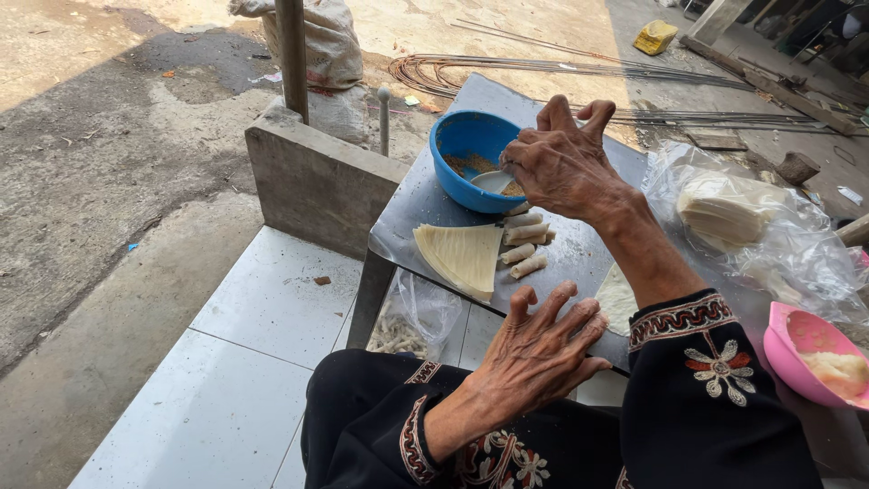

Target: The person scoops a brown filling onto thin triangular wrappers and rolls them into cylindrical shapes. The finished rolls are placed on the table next to the work area.

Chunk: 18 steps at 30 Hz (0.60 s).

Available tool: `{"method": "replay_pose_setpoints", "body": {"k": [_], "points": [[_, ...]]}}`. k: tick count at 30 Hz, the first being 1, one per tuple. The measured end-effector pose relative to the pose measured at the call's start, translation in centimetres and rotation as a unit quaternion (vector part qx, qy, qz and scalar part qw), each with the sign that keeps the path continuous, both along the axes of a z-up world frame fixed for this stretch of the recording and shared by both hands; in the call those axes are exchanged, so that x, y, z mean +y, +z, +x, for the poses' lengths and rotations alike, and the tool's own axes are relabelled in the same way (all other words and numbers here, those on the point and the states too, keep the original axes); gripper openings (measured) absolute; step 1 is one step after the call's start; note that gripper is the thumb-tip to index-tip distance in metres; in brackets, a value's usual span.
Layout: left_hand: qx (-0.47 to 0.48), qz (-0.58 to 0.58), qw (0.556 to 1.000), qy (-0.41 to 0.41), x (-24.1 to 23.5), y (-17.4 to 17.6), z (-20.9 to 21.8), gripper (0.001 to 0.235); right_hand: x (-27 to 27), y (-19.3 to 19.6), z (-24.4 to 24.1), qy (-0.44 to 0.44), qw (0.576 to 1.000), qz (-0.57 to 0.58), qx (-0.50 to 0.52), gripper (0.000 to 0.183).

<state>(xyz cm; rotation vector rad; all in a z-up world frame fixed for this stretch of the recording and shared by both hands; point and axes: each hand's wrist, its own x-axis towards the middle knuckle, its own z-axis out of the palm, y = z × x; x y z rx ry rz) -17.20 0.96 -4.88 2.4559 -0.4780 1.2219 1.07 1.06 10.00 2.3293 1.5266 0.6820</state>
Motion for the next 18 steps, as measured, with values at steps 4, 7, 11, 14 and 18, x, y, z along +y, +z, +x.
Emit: {"method": "replay_pose_setpoints", "body": {"k": [4,7,11,14,18], "points": [[-0.001,0.002,1.000,0.001,0.0,-0.2,0.0,0.049,-0.3,-0.2,0.5,0.022,0.983,0.099,0.150,0.024],[0.006,0.000,1.000,-0.006,0.1,-0.1,-0.1,0.049,-1.2,0.1,1.2,-0.051,0.976,0.130,0.170,0.026],[0.016,0.001,1.000,-0.016,0.2,0.2,-0.2,0.049,-3.1,0.7,1.9,-0.067,0.965,0.162,0.195,0.029],[0.011,0.005,1.000,-0.006,0.1,0.5,-0.2,0.052,-4.8,0.9,2.0,-0.080,0.956,0.183,0.214,0.030],[0.013,0.007,1.000,0.005,0.1,1.1,-0.4,0.054,-8.2,1.3,1.7,-0.105,0.930,0.213,0.279,0.032]]}}
